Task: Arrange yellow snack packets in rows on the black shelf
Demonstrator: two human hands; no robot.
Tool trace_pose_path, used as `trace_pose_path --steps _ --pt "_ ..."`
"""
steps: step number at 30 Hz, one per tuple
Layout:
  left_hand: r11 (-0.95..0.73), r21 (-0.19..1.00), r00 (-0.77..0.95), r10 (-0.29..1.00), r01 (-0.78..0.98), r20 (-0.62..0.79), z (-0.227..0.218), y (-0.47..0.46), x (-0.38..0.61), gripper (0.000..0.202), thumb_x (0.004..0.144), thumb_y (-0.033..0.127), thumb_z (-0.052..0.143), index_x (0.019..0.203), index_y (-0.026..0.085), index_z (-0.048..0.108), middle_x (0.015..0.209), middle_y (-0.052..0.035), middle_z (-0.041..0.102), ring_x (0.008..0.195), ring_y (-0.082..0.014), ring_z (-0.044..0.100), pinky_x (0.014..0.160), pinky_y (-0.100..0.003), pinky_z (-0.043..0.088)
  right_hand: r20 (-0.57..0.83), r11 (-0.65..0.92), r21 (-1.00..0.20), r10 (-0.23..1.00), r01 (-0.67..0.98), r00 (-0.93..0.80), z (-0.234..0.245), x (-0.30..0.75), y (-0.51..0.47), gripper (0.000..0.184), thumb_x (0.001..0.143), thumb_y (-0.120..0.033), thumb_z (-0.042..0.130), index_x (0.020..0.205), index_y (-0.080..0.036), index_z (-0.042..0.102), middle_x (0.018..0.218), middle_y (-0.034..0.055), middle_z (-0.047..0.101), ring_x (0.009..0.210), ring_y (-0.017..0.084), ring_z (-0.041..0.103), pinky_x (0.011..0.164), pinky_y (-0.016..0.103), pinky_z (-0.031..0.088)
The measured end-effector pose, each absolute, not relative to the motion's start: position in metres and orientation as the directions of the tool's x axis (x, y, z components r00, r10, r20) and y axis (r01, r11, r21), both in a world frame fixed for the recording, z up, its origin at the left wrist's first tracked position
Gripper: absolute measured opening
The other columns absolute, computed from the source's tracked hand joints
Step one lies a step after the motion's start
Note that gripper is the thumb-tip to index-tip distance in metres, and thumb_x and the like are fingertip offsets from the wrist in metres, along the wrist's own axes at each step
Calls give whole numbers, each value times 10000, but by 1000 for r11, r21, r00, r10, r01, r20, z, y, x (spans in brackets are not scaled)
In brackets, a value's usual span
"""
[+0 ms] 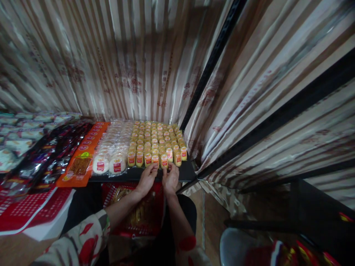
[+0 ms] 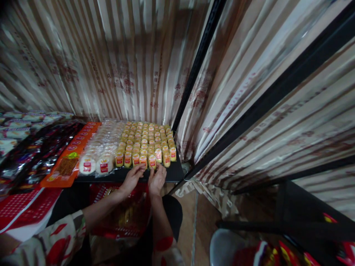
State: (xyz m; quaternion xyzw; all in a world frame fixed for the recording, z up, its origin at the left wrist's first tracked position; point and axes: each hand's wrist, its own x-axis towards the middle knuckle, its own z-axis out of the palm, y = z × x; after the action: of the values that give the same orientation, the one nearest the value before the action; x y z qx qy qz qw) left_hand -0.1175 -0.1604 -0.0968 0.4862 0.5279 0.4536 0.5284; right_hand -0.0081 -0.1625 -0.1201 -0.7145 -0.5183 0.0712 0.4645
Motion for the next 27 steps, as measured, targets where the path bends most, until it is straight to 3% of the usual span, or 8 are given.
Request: trace_pose_path --steps 11,22,27 --pt "138 990 41 990 -5 -137 -106 -152 -118 279 758 146 507 1017 148 611 981 -79 639 870 -160 594 727 -260 494 281 -83 -803 821 590 497 -117 -13 -158 237 816 -309 435 973 -158 528 968 102 560 791 183 545 761 320 453" --pt "161 987 61 985 -18 -160 -105 -153 -119 327 709 118 496 1011 151 615 962 -69 635 758 -126 585 593 -199 465 314 -42 -812 810 583 496 -119 -10 -162 223 809 -343 461 931 -163 512 928 90 530 831 195 521 786 338 443" --pt "176 984 66 982 -28 -174 -100 -157 -117 304 699 97 484 965 150 623 953 -59 634 673 -97 581 550 -178 451 253 -36 -877 813 479 524 -119 -9 -165 286 797 -397 480 950 -157 508 961 101 505 765 172 530 649 295 469"
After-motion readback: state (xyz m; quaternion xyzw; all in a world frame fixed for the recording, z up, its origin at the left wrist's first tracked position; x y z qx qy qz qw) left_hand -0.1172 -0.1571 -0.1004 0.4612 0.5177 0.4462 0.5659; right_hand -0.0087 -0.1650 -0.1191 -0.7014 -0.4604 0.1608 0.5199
